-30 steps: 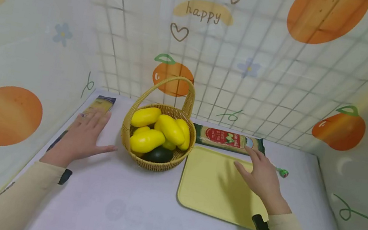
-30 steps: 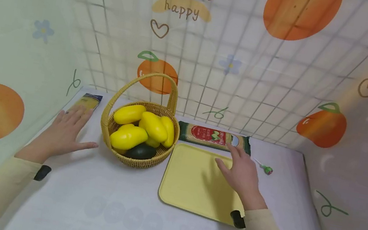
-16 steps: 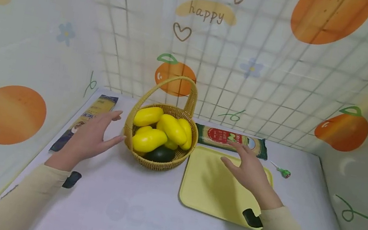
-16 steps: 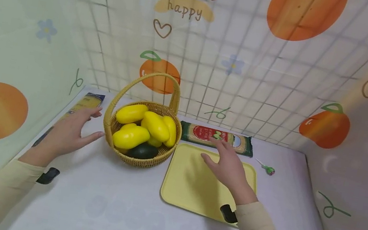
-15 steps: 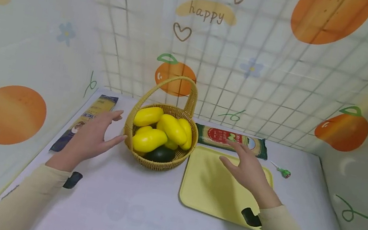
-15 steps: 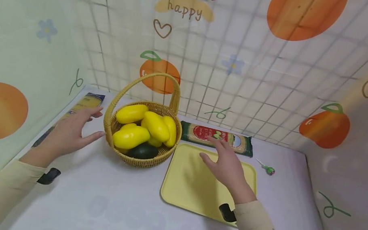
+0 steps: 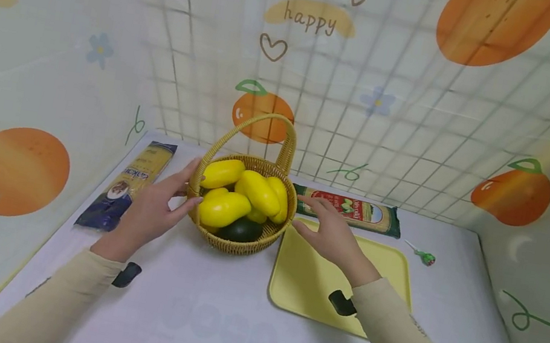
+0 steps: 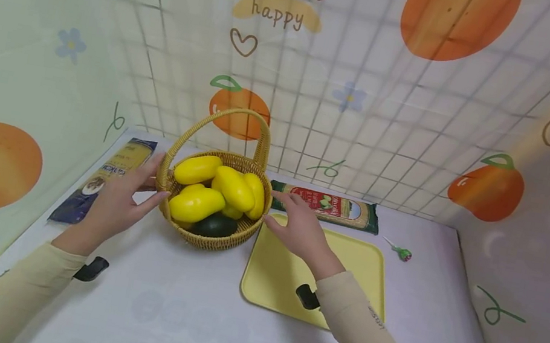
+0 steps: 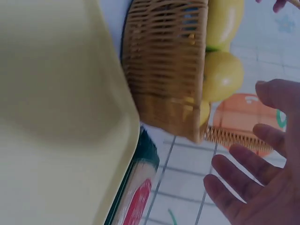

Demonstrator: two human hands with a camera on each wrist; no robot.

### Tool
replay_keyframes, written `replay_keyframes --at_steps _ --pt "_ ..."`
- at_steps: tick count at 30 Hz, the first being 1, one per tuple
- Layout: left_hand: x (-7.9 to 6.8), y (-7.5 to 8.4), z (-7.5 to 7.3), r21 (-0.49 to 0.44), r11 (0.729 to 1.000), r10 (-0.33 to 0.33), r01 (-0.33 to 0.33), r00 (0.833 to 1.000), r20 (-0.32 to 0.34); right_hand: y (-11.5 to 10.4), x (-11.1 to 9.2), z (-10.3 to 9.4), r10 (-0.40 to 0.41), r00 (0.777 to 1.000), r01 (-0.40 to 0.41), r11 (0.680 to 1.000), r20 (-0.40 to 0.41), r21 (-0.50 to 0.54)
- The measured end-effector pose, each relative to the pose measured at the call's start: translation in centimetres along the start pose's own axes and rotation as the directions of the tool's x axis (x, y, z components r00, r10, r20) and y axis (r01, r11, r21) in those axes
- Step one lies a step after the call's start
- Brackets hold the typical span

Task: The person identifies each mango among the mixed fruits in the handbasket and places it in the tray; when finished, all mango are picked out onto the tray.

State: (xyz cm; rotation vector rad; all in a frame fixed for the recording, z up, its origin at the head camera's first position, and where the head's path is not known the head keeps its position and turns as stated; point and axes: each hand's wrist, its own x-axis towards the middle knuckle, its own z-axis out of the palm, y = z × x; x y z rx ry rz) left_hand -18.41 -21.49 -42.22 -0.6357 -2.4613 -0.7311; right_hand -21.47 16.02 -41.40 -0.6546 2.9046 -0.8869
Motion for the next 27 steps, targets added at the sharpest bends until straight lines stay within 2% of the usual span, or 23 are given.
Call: replay_keyframes --at_steps 4,8,16,27 --pt "0.0 0.0 0.1 0.022 1.0 0.019 -0.018 0.999 -0.03 -1.2 1.6 0.9 -0.02 1.0 0.02 1.0 0.005 0.022" --pt "0.1 0.1 0.2 -0.002 1.0 0.013 -0.013 0.999 -0.047 -2.0 3.1 1.8 -0.007 1.0 0.006 0.999 0.019 0.054" --pt "0.2 0.4 0.6 -0.016 1.0 0.006 -0.007 0.997 -0.071 -2.3 5.6 3.8 0.021 0.999 -0.024 0.997 0.036 0.068" --pt "0.2 -0.1 0.8 -0.011 1.0 0.026 -0.027 0.995 -0.099 -3.0 7.1 5.2 0.019 1.0 -0.02 0.999 0.021 0.038"
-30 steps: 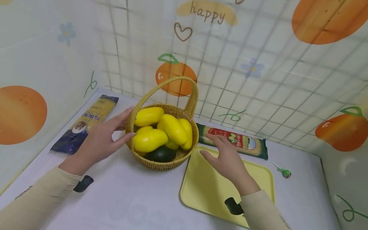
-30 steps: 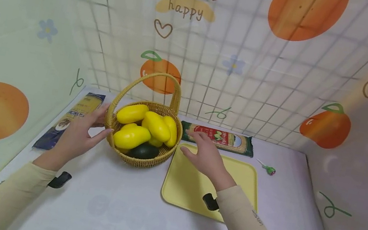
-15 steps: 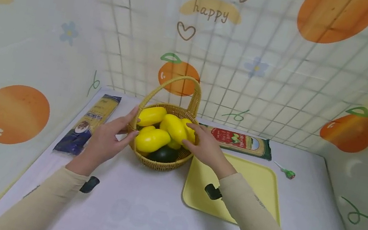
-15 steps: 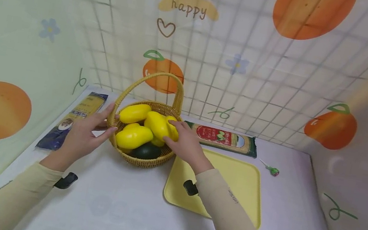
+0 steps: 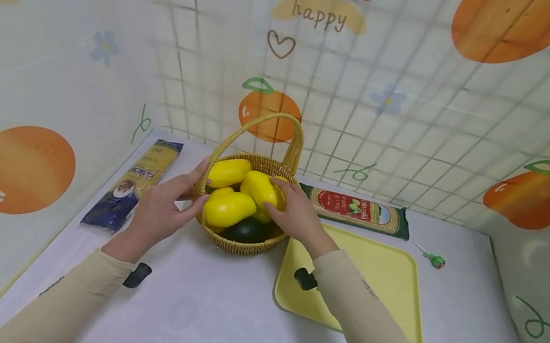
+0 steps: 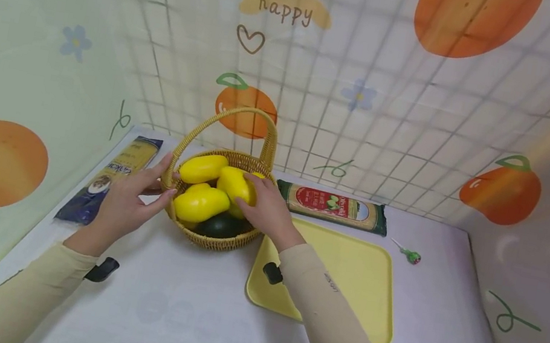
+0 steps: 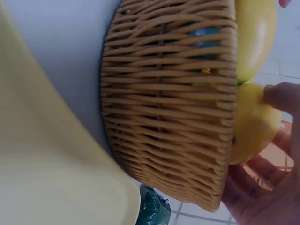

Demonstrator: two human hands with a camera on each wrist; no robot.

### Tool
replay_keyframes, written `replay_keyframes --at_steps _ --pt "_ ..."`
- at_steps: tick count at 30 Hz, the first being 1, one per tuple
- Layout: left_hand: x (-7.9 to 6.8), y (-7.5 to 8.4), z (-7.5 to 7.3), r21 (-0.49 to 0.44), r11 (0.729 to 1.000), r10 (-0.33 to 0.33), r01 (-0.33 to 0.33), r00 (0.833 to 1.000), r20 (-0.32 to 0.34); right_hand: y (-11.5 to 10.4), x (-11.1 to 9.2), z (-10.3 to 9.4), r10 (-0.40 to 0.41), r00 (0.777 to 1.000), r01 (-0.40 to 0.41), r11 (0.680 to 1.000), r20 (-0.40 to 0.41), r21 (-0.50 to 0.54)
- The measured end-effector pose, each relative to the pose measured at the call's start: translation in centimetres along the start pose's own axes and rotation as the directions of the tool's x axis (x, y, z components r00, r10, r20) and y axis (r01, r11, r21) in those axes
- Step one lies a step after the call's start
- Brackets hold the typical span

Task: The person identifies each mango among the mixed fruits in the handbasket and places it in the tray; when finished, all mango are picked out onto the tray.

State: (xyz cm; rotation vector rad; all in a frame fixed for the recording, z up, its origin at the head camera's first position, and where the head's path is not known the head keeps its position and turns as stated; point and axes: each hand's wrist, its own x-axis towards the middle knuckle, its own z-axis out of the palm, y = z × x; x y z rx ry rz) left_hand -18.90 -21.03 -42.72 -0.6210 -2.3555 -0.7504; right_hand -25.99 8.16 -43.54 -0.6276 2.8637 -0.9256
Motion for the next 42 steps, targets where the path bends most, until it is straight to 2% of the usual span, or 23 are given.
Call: replay_keyframes --at_steps 8,17,21,25,34,38,42 --pt "0.0 0.2 -0.1 -0.017 1.0 -0.015 0.015 1.0 -0.002 -0.5 -0.3 0.1 -0.043 0.999 0.044 0.998 -0.025 0.041" --pt "0.0 0.3 -0.1 -0.036 0.999 -0.021 0.021 1.0 -0.001 -0.5 -0.7 0.1 -0.015 0.999 0.019 0.996 -0.046 0.091" --pt "0.0 0.3 0.0 -0.036 0.999 -0.016 0.016 1.0 -0.004 -0.5 -1.7 -0.5 -0.006 0.996 0.015 0.994 -0.084 0.107" --pt "0.0 0.3 0.1 -0.032 0.999 -0.005 0.005 1.0 -0.012 -0.2 -3.6 -1.8 -0.015 0.992 0.03 0.992 -0.126 0.12" --pt "0.0 0.2 0.1 -0.015 1.0 0.012 -0.012 1.0 -0.018 2.5 -7.7 -4.8 -0.002 0.981 0.028 0.991 -0.195 0.131" --pt "0.0 0.3 0.0 -0.008 1.0 0.004 -0.004 1.0 -0.014 4.1 -9.0 -5.2 0.044 0.978 -0.019 0.992 -0.206 0.123" --pt "0.0 0.4 0.0 -0.004 1.0 0.003 -0.003 1.0 -0.013 5.7 -9.8 -4.8 0.115 0.973 -0.093 0.989 -0.199 0.117"
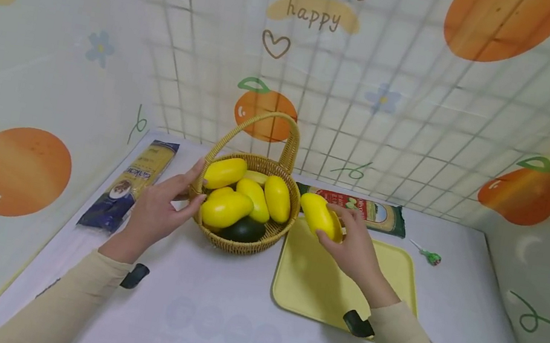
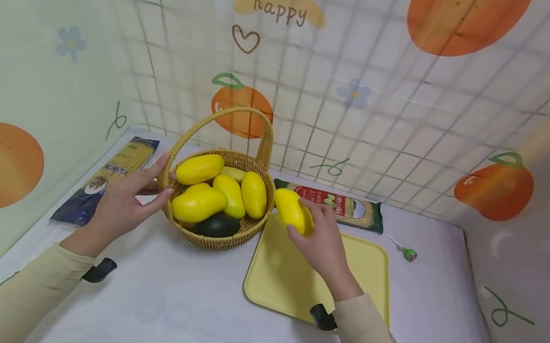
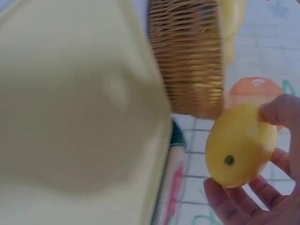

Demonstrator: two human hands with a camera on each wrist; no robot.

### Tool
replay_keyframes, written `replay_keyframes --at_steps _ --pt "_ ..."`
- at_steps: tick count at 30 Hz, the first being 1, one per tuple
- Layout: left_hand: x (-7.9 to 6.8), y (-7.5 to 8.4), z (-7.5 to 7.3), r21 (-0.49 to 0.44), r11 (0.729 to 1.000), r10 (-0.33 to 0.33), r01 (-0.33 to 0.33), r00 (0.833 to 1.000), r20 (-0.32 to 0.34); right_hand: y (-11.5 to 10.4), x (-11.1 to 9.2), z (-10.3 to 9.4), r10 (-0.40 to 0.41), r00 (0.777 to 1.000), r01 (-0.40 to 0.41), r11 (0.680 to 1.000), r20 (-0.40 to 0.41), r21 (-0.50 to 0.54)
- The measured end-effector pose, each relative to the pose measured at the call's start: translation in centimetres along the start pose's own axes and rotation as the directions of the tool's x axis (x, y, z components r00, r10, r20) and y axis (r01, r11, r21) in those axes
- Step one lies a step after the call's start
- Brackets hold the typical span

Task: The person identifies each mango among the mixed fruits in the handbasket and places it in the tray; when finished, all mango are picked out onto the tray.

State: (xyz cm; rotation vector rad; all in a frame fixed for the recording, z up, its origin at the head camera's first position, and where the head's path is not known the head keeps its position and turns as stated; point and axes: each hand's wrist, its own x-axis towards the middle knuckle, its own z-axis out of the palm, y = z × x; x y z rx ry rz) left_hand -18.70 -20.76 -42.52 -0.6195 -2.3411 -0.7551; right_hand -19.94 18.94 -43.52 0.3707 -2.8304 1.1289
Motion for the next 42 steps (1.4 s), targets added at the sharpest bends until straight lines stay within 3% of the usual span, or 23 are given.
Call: replay_keyframes --at_steps 6,11,18,29,33,42 --pt "0.0 -0.2 0.1 -0.002 1.0 0.002 -0.002 1.0 -0.008 2.6 -0.3 1.7 0.082 0.995 -0.077 0.992 0.049 -0.095" --pt "0.0 -0.2 0.1 -0.011 1.0 0.002 -0.002 1.0 0.0 3.6 -0.4 3.0 0.087 0.993 -0.071 0.979 0.077 -0.193" --pt "0.1 0.0 0.0 -0.01 1.0 -0.007 0.007 1.0 0.009 3.1 -0.4 3.6 0.069 0.993 -0.049 0.981 0.1 -0.189" --pt "0.1 0.0 0.1 -0.013 1.0 0.001 -0.001 1.0 0.002 3.0 -0.7 4.1 0.095 0.992 -0.078 0.977 0.08 -0.196" --pt "0.0 -0.1 0.2 -0.015 1.0 0.0 0.0 1.0 0.004 2.6 -0.9 3.6 0.082 0.994 -0.065 0.974 0.068 -0.217" --pt "0.0 -0.1 0.1 -0.014 1.0 -0.013 0.013 1.0 0.0 0.7 0.0 1.9 -0.006 0.999 0.012 0.987 0.035 -0.162"
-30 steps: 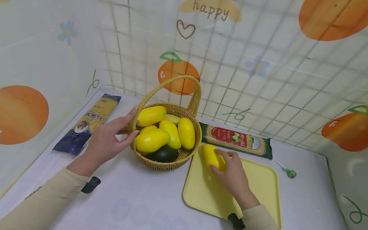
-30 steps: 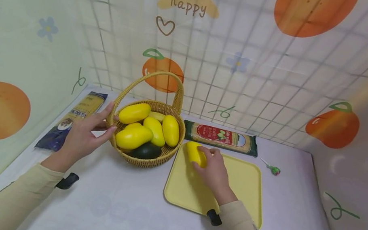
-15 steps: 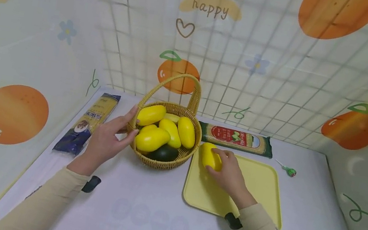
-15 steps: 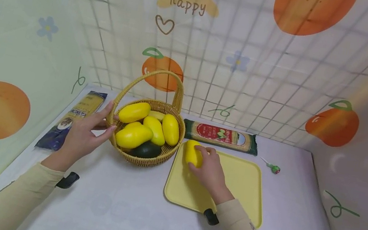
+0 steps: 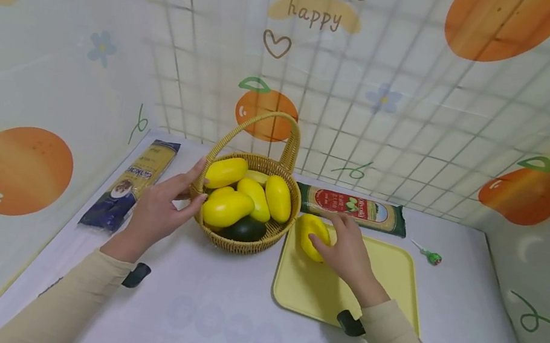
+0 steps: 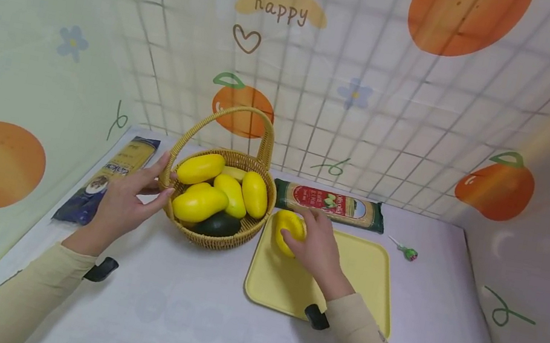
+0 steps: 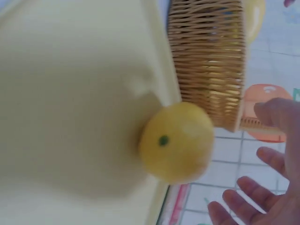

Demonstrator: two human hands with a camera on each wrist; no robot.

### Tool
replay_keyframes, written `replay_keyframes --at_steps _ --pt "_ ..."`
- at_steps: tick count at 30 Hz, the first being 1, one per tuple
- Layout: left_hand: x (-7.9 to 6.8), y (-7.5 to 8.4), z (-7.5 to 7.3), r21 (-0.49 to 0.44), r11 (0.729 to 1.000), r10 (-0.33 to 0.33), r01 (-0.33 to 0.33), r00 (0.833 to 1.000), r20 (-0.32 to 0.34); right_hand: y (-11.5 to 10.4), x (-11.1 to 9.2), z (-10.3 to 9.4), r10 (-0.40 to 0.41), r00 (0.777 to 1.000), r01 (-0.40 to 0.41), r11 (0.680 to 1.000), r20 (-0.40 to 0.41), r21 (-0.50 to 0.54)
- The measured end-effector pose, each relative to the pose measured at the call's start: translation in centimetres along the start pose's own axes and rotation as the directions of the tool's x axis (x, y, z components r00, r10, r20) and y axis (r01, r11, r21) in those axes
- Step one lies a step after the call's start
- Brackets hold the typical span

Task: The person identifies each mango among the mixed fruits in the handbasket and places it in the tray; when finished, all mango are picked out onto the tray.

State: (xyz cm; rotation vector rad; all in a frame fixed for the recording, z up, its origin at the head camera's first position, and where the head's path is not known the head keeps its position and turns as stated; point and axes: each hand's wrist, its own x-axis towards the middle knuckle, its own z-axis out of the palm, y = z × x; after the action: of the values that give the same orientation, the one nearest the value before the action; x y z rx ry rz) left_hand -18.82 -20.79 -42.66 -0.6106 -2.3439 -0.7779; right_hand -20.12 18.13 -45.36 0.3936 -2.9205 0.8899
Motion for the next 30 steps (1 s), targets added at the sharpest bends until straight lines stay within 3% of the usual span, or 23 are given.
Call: replay_keyframes --at_steps 7,16,21,30 --pt "0.0 -0.2 0.0 0.003 1.0 -0.008 0.008 1.0 0.001 -2.5 1.5 0.2 -0.107 0.994 0.104 0.991 0.032 0.083" --pt "0.0 -0.1 0.0 0.004 1.0 -0.01 0.01 1.0 0.002 -6.9 4.1 2.1 -0.235 0.962 0.21 0.963 0.138 0.171" --pt "0.0 -0.3 0.1 0.014 1.0 -0.008 0.008 1.0 0.0 -8.9 5.3 3.8 -0.287 0.935 0.249 0.949 0.208 0.193" --pt "-0.1 -0.3 0.2 0.021 1.0 0.01 -0.01 1.0 -0.001 -10.6 7.0 6.4 -0.393 0.861 0.361 0.919 0.322 0.157"
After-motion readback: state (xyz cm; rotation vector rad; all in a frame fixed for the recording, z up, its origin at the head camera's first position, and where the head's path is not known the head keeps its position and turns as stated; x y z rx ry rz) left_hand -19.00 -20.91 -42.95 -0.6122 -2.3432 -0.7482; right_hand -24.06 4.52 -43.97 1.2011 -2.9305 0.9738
